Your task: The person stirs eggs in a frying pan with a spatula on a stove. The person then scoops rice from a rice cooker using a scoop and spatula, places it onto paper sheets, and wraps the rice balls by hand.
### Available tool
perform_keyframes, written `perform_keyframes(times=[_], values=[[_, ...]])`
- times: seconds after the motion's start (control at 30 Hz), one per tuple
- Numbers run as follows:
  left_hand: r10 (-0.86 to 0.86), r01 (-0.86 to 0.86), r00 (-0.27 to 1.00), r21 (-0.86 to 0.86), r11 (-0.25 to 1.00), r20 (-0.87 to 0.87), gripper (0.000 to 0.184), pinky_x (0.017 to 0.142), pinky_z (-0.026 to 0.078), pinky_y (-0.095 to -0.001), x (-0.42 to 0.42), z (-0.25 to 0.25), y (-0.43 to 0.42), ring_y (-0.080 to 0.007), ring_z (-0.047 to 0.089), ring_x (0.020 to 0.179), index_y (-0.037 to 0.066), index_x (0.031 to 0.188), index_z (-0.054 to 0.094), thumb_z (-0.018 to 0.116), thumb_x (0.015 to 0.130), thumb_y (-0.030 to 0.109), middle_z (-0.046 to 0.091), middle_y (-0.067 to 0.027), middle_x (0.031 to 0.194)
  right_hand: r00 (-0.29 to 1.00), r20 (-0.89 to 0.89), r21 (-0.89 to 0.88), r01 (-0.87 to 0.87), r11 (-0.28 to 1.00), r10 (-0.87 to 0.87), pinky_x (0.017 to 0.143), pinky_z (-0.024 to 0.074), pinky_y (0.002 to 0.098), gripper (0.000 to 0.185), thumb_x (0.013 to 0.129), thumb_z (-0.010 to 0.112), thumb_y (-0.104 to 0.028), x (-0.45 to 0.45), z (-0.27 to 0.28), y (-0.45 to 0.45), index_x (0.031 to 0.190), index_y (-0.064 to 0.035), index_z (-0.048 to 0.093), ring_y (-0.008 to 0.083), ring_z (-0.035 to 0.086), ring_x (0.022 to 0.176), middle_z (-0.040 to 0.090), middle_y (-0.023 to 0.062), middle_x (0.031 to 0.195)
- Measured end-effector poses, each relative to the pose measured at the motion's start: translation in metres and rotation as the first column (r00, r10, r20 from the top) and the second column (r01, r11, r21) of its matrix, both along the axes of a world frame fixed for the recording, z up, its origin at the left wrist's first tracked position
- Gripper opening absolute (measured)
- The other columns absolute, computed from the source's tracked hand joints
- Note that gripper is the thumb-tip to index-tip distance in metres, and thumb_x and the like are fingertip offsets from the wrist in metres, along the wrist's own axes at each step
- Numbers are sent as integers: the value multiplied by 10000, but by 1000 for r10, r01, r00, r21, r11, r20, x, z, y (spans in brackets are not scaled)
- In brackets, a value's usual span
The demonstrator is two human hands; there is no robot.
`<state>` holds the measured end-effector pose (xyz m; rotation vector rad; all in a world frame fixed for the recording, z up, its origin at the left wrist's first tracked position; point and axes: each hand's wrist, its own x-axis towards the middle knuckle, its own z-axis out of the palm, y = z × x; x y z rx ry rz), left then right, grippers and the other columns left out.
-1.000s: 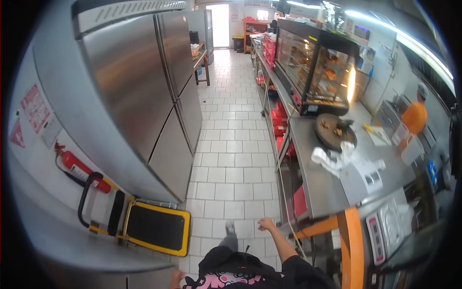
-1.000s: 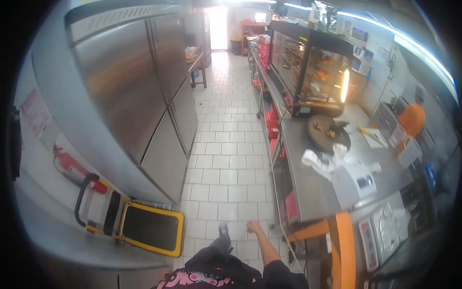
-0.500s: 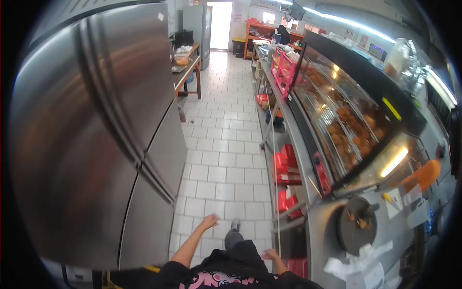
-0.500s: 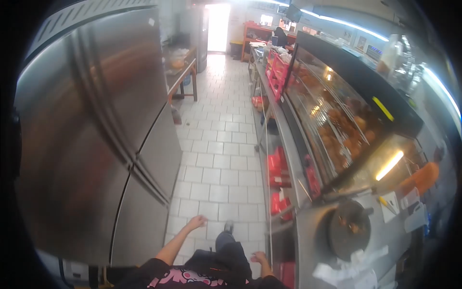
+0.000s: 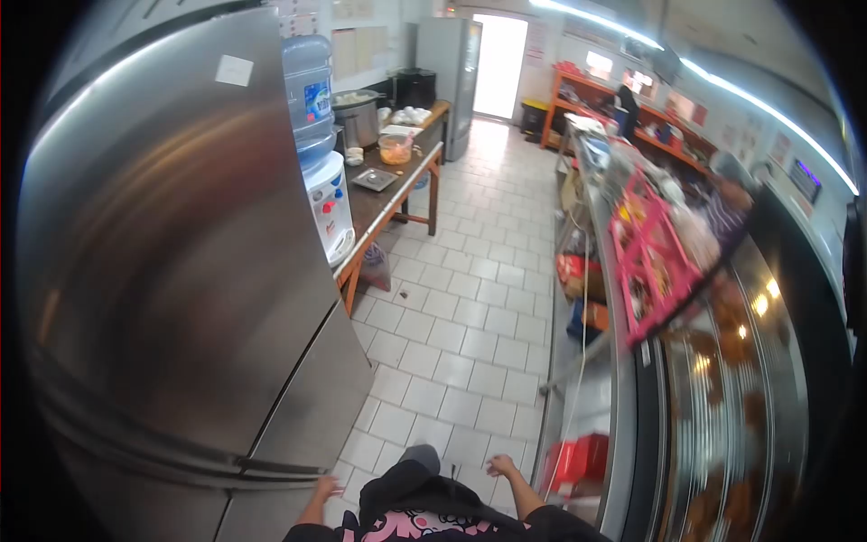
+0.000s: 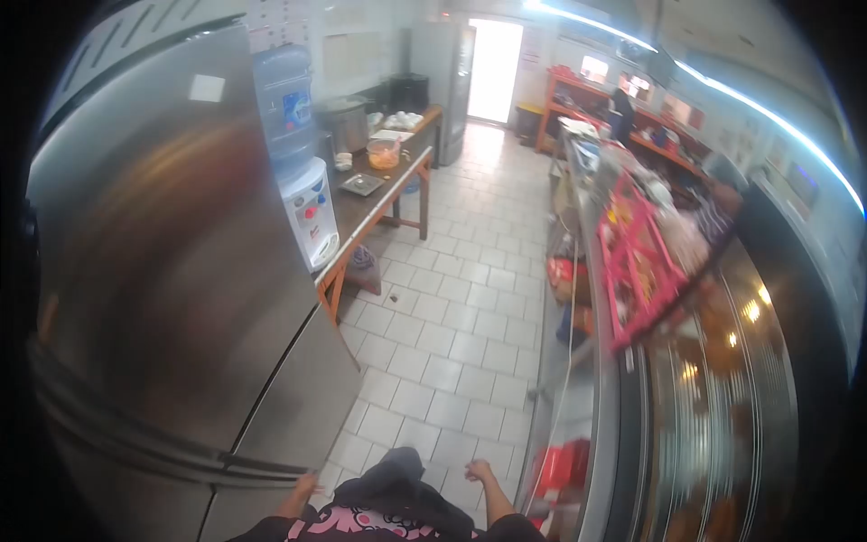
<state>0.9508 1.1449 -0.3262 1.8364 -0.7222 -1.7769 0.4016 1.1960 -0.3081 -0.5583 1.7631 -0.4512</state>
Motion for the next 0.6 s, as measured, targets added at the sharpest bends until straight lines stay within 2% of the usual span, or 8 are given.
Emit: perform_keyframes(times=[0.07, 0.1, 0.13, 0.17, 0.33, 0.4, 0.5, 0.6], values=[[129, -151, 955, 66, 986, 266, 326, 597, 533, -441, 15, 13, -18, -339, 625, 737, -13, 1098, 495, 504, 809, 140, 576, -183, 955, 994, -30, -159, -105, 982, 102, 511, 529, 324, 242, 829, 479, -160, -33, 27, -120, 947, 23, 584, 231, 642, 614, 630, 164, 718], [-371, 452, 723, 6, 892, 583, 324, 648, 519, -449, 26, 10, -17, -333, 617, 765, -12, 1076, 513, 516, 798, 153, 583, -182, 943, 991, -30, -169, -130, 977, 127, 511, 529, 324, 242, 829, 479, -160, -50, 29, -172, 947, 23, 584, 231, 642, 614, 630, 164, 718], [-407, 812, 154, 120, 572, 900, 322, 700, 506, -457, 30, 18, -20, -326, 610, 793, -12, 1055, 530, 528, 786, 166, 591, -181, 931, 999, 29, -280, -33, 959, 43, 520, 534, 323, 238, 842, 456, -155, -63, 28, -217, 945, 17, 584, 227, 643, 623, 629, 162, 733], [-493, 821, 103, 205, 532, 864, 321, 696, 500, -450, 21, 20, -44, -316, 610, 796, -15, 1029, 544, 536, 775, 181, 597, -172, 918, 994, 103, -379, 82, 922, -46, 528, 539, 321, 238, 854, 433, -150, -74, 30, -260, 944, 10, 584, 223, 644, 631, 629, 160, 749], [-237, 228, 964, 83, 970, 122, 344, 676, 470, -416, -151, -9, -269, -266, 609, 812, -32, 899, 614, 578, 719, 259, 630, -122, 852, 995, 69, -101, -62, 993, 69, 545, 553, 353, 220, 827, 478, -136, -144, 42, -381, 947, 11, 589, 240, 646, 642, 622, 165, 746], [-455, 460, 883, -23, 887, 112, 344, 686, 462, -413, -245, -20, -389, -276, 602, 825, -28, 888, 611, 551, 738, 276, 630, -133, 848, 1000, 16, -67, -17, 998, 18, 550, 555, 367, 224, 825, 473, -129, -189, 20, -413, 955, 11, 589, 248, 643, 640, 622, 164, 746], [-748, 934, 314, -49, 353, 585, 322, 730, 457, -426, -427, 18, -612, -338, 581, 853, -3, 932, 561, 444, 827, 278, 607, -193, 873, 958, 83, 50, 272, 961, -276, 582, 559, 388, 240, 820, 456, -97, -250, -1, -459, 1001, 4, 578, 272, 637, 674, 622, 169, 796], [-677, 785, 606, -452, 423, 417, 256, 629, 473, -314, -562, 94, -768, -179, 591, 656, 24, 933, 556, 420, 874, 233, 610, -102, 719, 958, 72, 338, 239, 910, -279, 615, 543, 405, 257, 843, 478, -100, -311, -15, -519, 1065, 17, 535, 295, 639, 747, 606, 189, 965]])
